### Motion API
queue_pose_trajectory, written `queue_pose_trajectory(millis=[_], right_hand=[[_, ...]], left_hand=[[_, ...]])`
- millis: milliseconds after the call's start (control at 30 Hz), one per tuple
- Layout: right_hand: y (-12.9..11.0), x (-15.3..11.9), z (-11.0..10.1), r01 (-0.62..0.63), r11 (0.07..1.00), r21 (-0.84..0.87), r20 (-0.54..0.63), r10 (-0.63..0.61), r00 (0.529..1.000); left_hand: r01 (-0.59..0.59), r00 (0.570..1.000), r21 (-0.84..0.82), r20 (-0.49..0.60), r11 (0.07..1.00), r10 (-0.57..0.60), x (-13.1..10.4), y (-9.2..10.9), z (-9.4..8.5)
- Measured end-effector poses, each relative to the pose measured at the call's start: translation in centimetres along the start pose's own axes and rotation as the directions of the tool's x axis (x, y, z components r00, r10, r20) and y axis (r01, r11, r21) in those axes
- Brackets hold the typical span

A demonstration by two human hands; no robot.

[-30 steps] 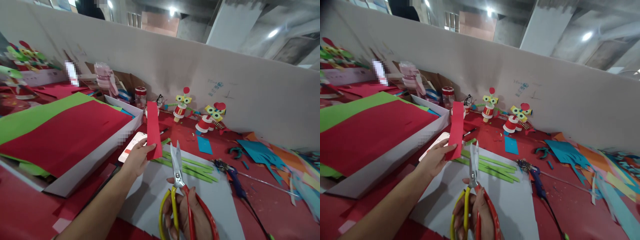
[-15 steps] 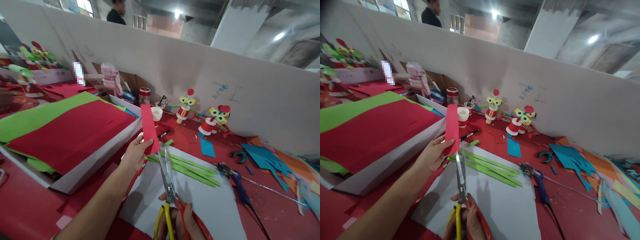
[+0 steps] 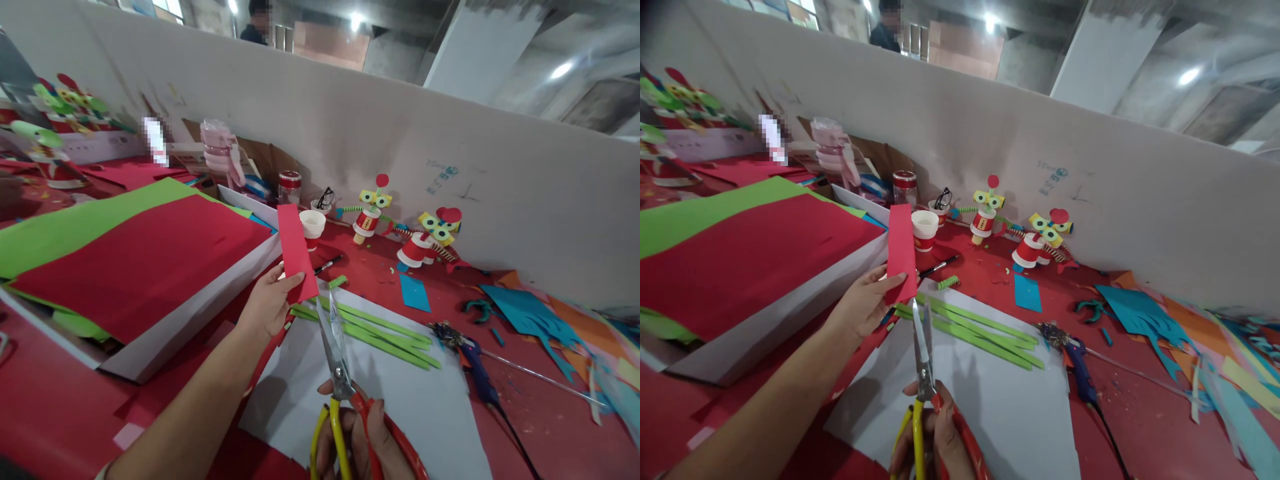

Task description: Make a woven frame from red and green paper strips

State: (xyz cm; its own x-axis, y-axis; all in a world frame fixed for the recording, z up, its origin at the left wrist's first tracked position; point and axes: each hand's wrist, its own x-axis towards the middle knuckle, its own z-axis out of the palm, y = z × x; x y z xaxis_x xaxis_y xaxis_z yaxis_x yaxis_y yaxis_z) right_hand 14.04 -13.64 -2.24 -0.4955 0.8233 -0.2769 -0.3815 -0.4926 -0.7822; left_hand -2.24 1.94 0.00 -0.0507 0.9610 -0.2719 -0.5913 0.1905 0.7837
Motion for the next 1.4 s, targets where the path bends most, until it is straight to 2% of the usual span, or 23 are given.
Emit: queue_pose_trajectory(millis=[400,533,633,733,967,1200,1267,1400], right_hand=[[-0.4,0.0,0.1,-0.01,0.999,0.044,-0.009,0.01,1.0],[0.1,0.0,-0.1,0.02,0.995,0.099,-0.026,-0.018,1.0],[0.8,0.1,-0.5,0.072,0.978,0.194,-0.055,-0.062,0.997],[1.3,0.3,-1.0,0.103,0.967,0.233,-0.076,-0.088,0.993],[1.4,0.7,-1.5,0.107,0.958,0.265,-0.078,-0.089,0.993],[1.0,0.3,-0.7,0.126,0.954,0.27,-0.103,-0.101,0.989],[0.8,0.2,-0.6,0.127,0.954,0.271,-0.109,-0.1,0.989],[0.6,0.2,-0.7,0.122,0.955,0.271,-0.124,-0.091,0.988]], left_hand=[[-0.002,1.0,0.023,0.022,1.0,0.001,-0.3,0.1,0.0],[0.03,0.99,0.043,0.134,0.999,-0.036,-0.7,-0.1,0.0],[0.081,0.962,0.085,0.254,0.993,-0.1,-1.5,-0.7,0.4],[0.104,0.94,0.137,0.31,0.985,-0.142,-2.3,-1.3,0.9],[0.103,0.952,0.166,0.269,0.981,-0.146,-2.2,-1.4,0.8],[0.103,0.949,0.171,0.278,0.98,-0.149,-1.7,-0.5,0.2],[0.127,0.936,0.18,0.304,0.975,-0.178,-2.0,-0.5,0.3],[0.213,0.869,0.218,0.403,0.953,-0.286,-3.3,-0.9,0.8]])
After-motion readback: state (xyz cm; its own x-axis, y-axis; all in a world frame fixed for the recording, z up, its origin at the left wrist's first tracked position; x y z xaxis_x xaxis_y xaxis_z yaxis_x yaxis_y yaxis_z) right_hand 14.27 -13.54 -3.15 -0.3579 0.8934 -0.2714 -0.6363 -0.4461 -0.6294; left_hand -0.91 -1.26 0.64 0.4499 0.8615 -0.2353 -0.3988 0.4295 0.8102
